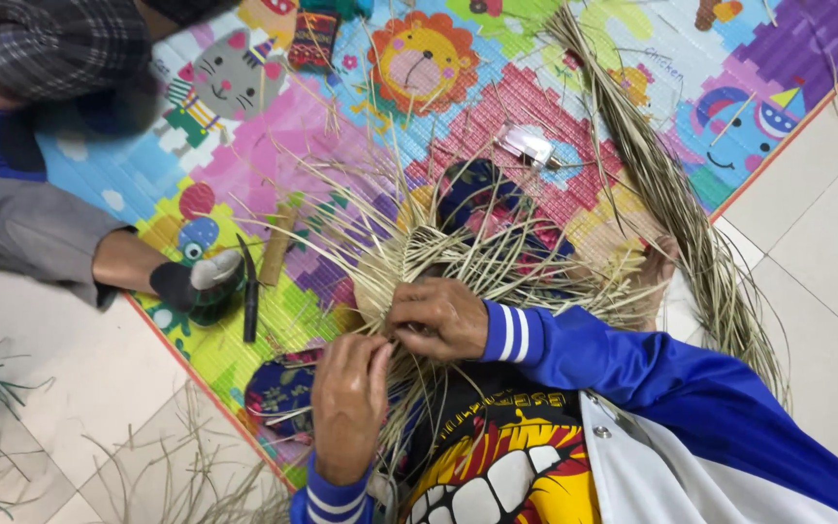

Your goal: Weaving dried straw strands into a circular pattern to create a craft item

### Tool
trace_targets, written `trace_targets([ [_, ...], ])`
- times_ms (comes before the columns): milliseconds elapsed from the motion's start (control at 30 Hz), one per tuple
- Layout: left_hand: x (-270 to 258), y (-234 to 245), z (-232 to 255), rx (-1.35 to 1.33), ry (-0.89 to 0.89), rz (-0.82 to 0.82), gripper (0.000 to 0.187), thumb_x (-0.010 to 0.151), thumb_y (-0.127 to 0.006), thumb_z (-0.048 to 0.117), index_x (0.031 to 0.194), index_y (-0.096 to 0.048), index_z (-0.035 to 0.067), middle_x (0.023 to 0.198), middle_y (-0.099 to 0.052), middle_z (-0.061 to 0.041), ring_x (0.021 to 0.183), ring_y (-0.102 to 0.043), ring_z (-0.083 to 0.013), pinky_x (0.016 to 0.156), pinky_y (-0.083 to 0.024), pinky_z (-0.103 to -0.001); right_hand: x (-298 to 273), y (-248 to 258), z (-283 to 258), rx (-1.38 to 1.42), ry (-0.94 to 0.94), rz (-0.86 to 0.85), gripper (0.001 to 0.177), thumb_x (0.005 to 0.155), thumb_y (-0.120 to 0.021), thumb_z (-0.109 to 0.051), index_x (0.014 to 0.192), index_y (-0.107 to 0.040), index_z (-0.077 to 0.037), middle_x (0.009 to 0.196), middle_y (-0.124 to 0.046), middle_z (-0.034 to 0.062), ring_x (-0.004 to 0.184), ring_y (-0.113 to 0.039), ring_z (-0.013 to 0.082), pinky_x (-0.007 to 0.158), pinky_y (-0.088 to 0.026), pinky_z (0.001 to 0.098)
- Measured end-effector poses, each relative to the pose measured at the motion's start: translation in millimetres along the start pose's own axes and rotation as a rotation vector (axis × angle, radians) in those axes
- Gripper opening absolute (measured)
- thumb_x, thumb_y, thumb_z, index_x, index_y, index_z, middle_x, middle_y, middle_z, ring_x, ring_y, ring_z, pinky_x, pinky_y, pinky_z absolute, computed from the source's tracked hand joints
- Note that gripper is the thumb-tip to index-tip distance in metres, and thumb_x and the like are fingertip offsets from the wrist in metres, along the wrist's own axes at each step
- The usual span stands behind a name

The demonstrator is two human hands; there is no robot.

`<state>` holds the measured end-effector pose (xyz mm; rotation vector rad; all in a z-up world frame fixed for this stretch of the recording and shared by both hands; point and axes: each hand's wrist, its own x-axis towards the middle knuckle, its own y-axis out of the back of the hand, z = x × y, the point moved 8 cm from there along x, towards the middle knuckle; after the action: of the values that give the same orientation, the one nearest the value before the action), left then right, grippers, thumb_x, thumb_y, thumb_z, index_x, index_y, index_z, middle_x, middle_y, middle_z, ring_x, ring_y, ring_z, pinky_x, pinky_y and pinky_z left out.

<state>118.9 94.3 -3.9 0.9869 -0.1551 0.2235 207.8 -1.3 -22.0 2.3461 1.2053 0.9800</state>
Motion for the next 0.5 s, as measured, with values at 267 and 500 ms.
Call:
trace_targets([
  [267,-0.8,-1.6,0.8,-0.334,0.057,-0.100,0.007,0.087,-0.070,0.007,0.087,-0.064,0.004,0.085,-0.064,-0.006,0.071,-0.059,-0.0168,0.063,-0.051,-0.029,-12.8,27.7,44.4,-0.168,-0.134,0.163,0.008,0.081,-0.069,-0.008,0.089,-0.070,-0.006,0.084,-0.070,0.0060,0.064,-0.063,0.0187,0.055,-0.054,0.0308],
  [500,22.3,-25.4,41.4,-0.458,-0.087,-0.247,0.007,0.087,-0.072,0.011,0.085,-0.069,0.006,0.076,-0.065,-0.003,0.060,-0.051,-0.0121,0.052,-0.045,-0.025,-128.8,134.2,155.2,-0.442,-0.418,0.426,0.006,0.087,-0.068,0.000,0.091,-0.068,-0.005,0.075,-0.065,0.0071,0.056,-0.052,0.0152,0.048,-0.048,0.0278],
])
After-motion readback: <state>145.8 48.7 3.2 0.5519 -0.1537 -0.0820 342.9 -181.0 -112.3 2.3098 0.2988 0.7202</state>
